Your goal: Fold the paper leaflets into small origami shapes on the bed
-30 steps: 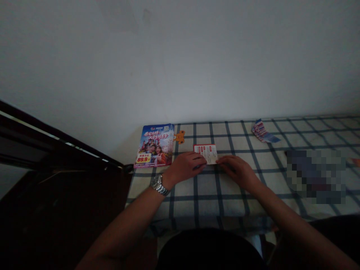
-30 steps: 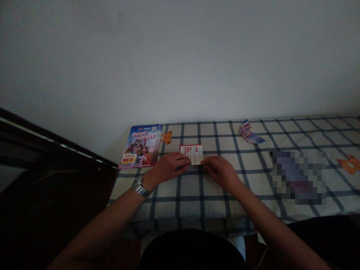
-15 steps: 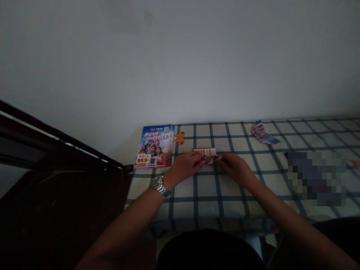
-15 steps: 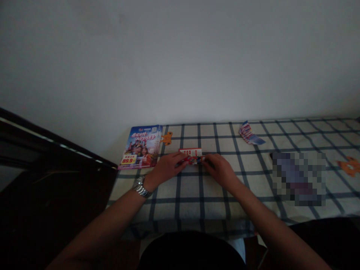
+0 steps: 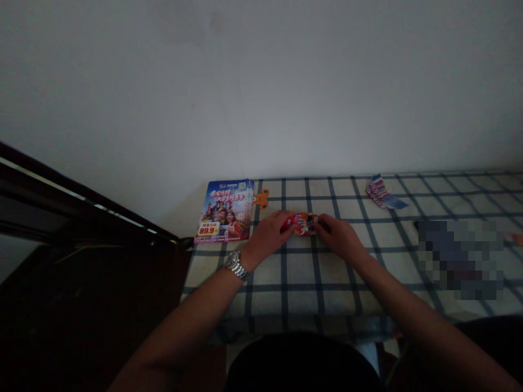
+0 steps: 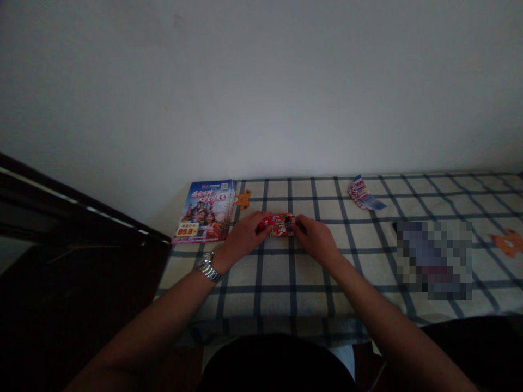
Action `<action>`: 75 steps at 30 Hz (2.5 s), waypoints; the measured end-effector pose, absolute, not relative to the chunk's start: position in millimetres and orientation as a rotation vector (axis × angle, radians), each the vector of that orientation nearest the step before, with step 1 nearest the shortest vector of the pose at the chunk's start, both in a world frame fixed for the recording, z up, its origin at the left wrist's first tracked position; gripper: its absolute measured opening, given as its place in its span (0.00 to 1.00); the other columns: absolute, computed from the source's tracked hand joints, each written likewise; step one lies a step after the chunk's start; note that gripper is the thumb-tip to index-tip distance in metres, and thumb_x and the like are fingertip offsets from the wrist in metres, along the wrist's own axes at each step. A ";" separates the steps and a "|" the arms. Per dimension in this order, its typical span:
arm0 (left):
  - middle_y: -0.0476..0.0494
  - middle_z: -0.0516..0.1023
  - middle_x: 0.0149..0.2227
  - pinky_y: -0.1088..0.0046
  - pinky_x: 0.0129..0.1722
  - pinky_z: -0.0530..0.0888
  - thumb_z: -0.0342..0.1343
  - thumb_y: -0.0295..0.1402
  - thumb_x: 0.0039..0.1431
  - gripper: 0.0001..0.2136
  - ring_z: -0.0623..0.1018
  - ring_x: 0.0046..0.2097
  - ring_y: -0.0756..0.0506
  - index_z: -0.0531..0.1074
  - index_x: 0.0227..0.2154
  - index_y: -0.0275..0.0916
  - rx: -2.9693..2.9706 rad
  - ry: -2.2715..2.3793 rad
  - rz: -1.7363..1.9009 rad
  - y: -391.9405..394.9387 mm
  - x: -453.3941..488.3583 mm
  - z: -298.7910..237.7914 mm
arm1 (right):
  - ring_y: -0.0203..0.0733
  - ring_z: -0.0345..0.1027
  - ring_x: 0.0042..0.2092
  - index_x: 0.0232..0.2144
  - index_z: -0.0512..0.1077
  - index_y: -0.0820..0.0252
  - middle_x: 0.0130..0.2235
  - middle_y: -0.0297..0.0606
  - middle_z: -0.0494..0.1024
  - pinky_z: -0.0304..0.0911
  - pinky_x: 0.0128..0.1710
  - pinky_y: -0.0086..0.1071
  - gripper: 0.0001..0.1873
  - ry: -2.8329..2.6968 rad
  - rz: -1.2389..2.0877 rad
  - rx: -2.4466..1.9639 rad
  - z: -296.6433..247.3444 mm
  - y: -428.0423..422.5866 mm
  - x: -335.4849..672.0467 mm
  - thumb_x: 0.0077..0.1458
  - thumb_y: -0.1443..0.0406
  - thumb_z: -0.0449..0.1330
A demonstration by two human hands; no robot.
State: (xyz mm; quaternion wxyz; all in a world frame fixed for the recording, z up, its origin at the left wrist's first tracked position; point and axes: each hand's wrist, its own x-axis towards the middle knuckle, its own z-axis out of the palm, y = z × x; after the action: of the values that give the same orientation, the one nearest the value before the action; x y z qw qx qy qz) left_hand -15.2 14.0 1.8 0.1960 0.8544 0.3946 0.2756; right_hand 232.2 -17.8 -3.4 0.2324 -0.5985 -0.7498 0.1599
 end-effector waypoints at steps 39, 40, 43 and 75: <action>0.43 0.74 0.49 0.59 0.55 0.71 0.62 0.32 0.65 0.13 0.74 0.53 0.40 0.74 0.51 0.42 2.472 1.195 0.668 30.2 -8.8 4.6 | 0.49 0.73 0.45 0.46 0.71 0.54 0.43 0.39 0.79 0.67 0.46 0.40 0.11 -2.082 0.427 -1.389 -10.2 9.9 232.2 0.59 0.66 0.63; 0.44 0.74 0.50 0.59 0.56 0.70 0.62 0.31 0.65 0.12 0.74 0.53 0.40 0.74 0.51 0.42 2.471 1.189 0.680 29.6 -8.8 3.9 | 0.48 0.73 0.44 0.46 0.71 0.54 0.42 0.39 0.79 0.67 0.45 0.39 0.12 -2.069 0.454 -1.394 -10.7 9.5 232.4 0.59 0.66 0.63; 0.45 0.76 0.49 0.59 0.56 0.69 0.61 0.31 0.66 0.12 0.74 0.52 0.40 0.73 0.51 0.43 2.462 1.180 0.709 27.3 -9.3 1.3 | 0.47 0.73 0.42 0.46 0.71 0.54 0.40 0.37 0.79 0.67 0.42 0.38 0.13 -2.021 0.519 -1.413 -12.5 8.6 233.4 0.58 0.65 0.64; 0.45 0.80 0.49 0.65 0.53 0.75 0.56 0.35 0.71 0.11 0.79 0.50 0.44 0.77 0.52 0.44 1.983 1.021 0.972 19.1 -11.5 3.9 | 0.47 0.79 0.40 0.38 0.81 0.55 0.38 0.39 0.85 0.76 0.42 0.40 0.17 -1.530 0.924 -1.298 1.5 -0.4 228.4 0.60 0.50 0.65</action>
State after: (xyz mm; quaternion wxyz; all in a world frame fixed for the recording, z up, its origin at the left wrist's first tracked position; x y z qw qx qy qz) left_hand -11.5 19.1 3.9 0.3467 0.7645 0.3936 0.3748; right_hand 228.4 -0.4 1.5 0.4497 -0.5250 -0.6185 0.3737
